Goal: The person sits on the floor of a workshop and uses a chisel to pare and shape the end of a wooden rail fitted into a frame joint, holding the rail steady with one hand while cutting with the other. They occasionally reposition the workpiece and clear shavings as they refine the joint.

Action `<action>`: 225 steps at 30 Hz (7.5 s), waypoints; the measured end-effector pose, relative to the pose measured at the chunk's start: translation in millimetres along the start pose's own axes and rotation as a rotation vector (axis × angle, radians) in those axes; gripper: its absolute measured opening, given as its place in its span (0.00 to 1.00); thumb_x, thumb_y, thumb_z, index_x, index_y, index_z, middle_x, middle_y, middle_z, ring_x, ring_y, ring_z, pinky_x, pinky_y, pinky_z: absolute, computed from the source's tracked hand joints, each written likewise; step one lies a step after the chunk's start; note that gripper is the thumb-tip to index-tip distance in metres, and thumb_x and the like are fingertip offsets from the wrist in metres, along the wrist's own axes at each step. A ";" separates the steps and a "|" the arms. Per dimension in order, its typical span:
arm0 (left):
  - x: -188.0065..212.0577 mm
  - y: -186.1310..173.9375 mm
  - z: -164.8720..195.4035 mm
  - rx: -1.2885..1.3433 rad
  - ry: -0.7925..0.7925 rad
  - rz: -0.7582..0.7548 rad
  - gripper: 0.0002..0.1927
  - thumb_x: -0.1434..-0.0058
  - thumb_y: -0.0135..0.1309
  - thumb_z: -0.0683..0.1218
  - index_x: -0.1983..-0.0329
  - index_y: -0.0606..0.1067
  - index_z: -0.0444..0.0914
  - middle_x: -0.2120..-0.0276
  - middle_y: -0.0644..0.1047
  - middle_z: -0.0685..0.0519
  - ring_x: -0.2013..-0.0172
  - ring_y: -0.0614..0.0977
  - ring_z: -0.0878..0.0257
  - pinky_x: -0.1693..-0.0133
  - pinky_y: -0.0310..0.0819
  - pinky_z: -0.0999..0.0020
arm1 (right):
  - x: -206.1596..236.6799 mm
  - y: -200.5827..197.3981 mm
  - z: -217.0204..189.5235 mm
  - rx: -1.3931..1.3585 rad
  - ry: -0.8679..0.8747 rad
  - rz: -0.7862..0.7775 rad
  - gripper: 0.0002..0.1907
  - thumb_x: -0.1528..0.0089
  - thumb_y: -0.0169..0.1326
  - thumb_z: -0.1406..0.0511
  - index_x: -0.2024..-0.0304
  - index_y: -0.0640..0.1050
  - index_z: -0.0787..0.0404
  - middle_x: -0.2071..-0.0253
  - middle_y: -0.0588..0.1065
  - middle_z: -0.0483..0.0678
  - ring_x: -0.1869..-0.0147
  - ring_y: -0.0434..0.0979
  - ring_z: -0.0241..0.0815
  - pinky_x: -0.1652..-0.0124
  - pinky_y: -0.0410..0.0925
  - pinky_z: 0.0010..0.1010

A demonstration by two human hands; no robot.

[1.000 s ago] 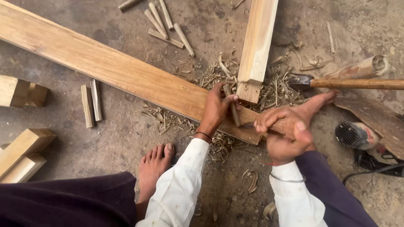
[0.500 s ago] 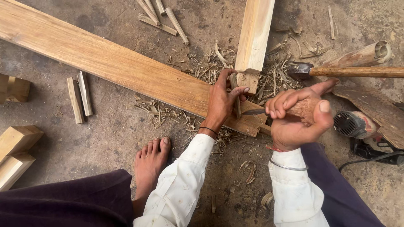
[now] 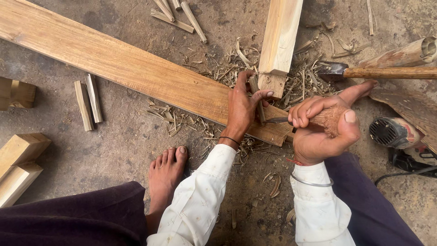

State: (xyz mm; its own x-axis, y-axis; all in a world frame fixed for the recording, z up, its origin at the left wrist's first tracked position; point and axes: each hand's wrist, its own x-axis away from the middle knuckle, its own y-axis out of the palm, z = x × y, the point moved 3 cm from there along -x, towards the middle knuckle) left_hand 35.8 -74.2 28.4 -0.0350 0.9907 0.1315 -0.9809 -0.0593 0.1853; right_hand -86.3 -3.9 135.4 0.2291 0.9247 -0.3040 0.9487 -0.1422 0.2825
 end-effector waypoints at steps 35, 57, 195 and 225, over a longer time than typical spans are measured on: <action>-13.0 18.8 -47.4 0.557 -0.283 -0.076 0.23 0.27 0.43 0.62 0.68 0.61 0.42 0.78 0.64 0.59 0.79 0.67 0.68 0.75 0.71 0.69 | -0.2 -16.2 -0.1 0.012 -0.027 -0.113 0.30 0.30 0.37 0.48 0.73 0.66 0.66 0.81 0.64 0.53 0.83 0.61 0.44 0.74 0.65 0.38; -8.4 12.6 -38.4 0.724 -0.379 -0.016 0.27 0.30 0.44 0.66 0.76 0.57 0.45 0.83 0.58 0.60 0.84 0.59 0.68 0.80 0.57 0.70 | -4.3 0.9 -14.6 0.048 -0.071 -0.158 0.31 0.30 0.37 0.47 0.73 0.67 0.66 0.83 0.64 0.52 0.85 0.61 0.42 0.77 0.65 0.35; -22.4 -88.5 48.3 -0.286 0.126 0.069 0.15 0.33 0.53 0.42 0.43 0.75 0.37 0.67 0.80 0.48 0.76 0.75 0.67 0.79 0.70 0.72 | 88.0 -64.1 -49.8 0.224 0.738 0.050 0.21 0.35 0.53 0.66 0.44 0.75 0.77 0.39 0.74 0.62 0.55 0.78 0.48 0.61 0.70 0.37; 1.6 -23.3 15.7 -0.112 0.253 -0.378 0.09 0.37 0.58 0.41 0.53 0.82 0.37 0.61 0.85 0.54 0.57 0.86 0.65 0.51 0.84 0.67 | -31.3 3.0 -25.7 0.072 -0.115 -0.177 0.20 0.35 0.46 0.55 0.74 0.69 0.64 0.83 0.66 0.50 0.86 0.64 0.38 0.82 0.64 0.31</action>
State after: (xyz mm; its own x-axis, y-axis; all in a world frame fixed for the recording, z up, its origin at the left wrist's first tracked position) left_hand 61.6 -73.2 39.6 0.2971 0.9397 -0.1694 -0.9479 0.3117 0.0665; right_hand -96.2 -24.2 169.2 0.0776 0.8915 -0.4462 0.9885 -0.0104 0.1512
